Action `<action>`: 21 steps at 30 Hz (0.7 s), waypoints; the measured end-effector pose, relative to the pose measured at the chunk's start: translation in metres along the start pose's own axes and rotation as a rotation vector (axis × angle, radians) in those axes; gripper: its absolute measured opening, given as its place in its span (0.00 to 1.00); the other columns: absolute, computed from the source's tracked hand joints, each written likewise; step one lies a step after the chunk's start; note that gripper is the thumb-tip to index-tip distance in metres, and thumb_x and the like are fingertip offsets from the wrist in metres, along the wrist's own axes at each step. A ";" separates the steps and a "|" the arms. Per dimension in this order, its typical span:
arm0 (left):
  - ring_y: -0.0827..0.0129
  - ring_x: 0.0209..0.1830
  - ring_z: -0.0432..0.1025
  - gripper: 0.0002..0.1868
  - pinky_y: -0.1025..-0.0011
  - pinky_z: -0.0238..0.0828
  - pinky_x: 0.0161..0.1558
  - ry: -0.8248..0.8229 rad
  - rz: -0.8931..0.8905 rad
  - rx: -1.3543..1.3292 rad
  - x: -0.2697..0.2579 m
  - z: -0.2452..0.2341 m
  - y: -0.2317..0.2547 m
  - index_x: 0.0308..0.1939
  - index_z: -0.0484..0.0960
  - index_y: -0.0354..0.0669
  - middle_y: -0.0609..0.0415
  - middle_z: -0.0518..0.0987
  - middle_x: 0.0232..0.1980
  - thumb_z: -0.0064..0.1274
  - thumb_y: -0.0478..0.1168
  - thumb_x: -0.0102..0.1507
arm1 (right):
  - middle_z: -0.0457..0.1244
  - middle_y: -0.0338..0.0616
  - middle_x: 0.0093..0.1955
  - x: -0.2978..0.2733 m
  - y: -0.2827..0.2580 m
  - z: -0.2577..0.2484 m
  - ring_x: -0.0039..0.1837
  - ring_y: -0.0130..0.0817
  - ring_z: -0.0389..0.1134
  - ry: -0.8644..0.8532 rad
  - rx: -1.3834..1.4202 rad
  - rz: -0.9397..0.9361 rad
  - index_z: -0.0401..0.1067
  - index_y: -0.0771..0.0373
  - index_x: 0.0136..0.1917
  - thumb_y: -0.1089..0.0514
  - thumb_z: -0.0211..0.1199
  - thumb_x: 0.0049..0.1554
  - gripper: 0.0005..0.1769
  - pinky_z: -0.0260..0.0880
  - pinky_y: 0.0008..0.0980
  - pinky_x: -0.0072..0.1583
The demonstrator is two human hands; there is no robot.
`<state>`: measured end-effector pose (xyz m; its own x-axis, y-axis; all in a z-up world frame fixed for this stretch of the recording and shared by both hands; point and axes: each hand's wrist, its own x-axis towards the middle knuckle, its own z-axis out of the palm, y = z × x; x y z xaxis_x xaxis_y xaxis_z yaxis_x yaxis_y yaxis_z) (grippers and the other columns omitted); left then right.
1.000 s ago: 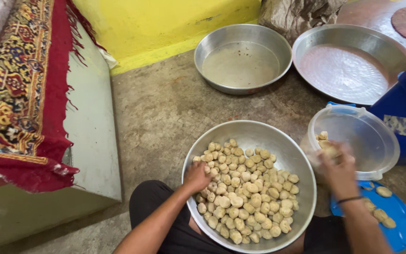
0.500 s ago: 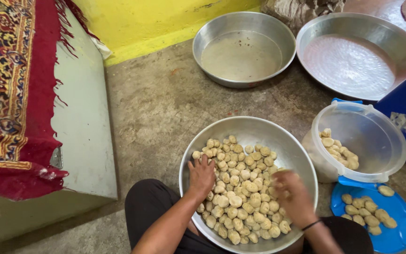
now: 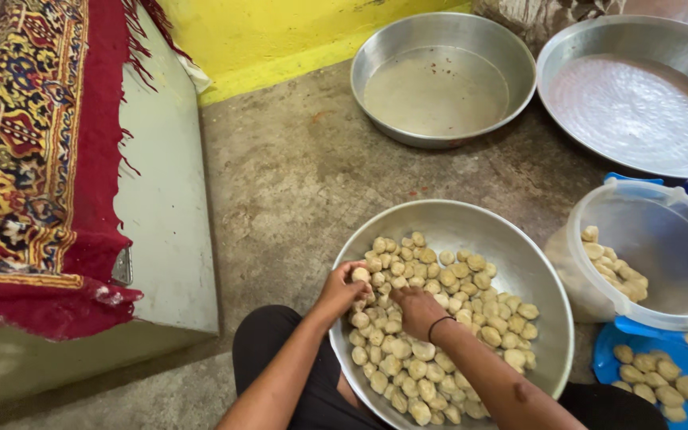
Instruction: The person sorts soy chunks by hand, picking them up from a large bowl and placing them into a plastic container or onto a blue tray.
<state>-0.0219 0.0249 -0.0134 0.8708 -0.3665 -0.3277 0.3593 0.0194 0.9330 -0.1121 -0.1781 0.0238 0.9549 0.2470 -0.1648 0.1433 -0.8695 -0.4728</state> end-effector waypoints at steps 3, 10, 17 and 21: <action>0.73 0.35 0.78 0.21 0.76 0.78 0.36 0.001 -0.011 0.010 -0.004 0.007 -0.001 0.61 0.76 0.41 0.50 0.82 0.44 0.49 0.28 0.63 | 0.63 0.51 0.59 0.010 -0.004 0.005 0.66 0.49 0.62 -0.168 -0.142 0.058 0.72 0.63 0.59 0.65 0.64 0.47 0.24 0.62 0.47 0.64; 0.70 0.39 0.80 0.19 0.75 0.79 0.39 0.053 -0.018 -0.055 0.006 0.011 0.011 0.59 0.76 0.37 0.51 0.82 0.46 0.49 0.28 0.63 | 0.69 0.44 0.53 0.016 0.031 0.005 0.58 0.40 0.71 -0.118 0.378 0.268 0.75 0.62 0.54 0.62 0.70 0.48 0.19 0.73 0.41 0.61; 0.72 0.54 0.77 0.27 0.73 0.76 0.54 -0.271 0.185 -0.010 -0.021 0.037 0.034 0.70 0.72 0.43 0.52 0.80 0.60 0.56 0.38 0.66 | 0.69 0.51 0.53 -0.013 0.005 -0.037 0.55 0.43 0.72 0.066 1.773 0.592 0.68 0.64 0.59 0.59 0.53 0.56 0.18 0.78 0.40 0.55; 0.74 0.65 0.72 0.28 0.72 0.70 0.64 -0.243 0.077 0.056 -0.033 0.048 0.055 0.72 0.67 0.47 0.56 0.77 0.67 0.52 0.48 0.69 | 0.67 0.49 0.50 -0.015 -0.013 -0.050 0.50 0.38 0.68 0.028 1.968 0.775 0.67 0.60 0.56 0.52 0.53 0.60 0.14 0.70 0.34 0.49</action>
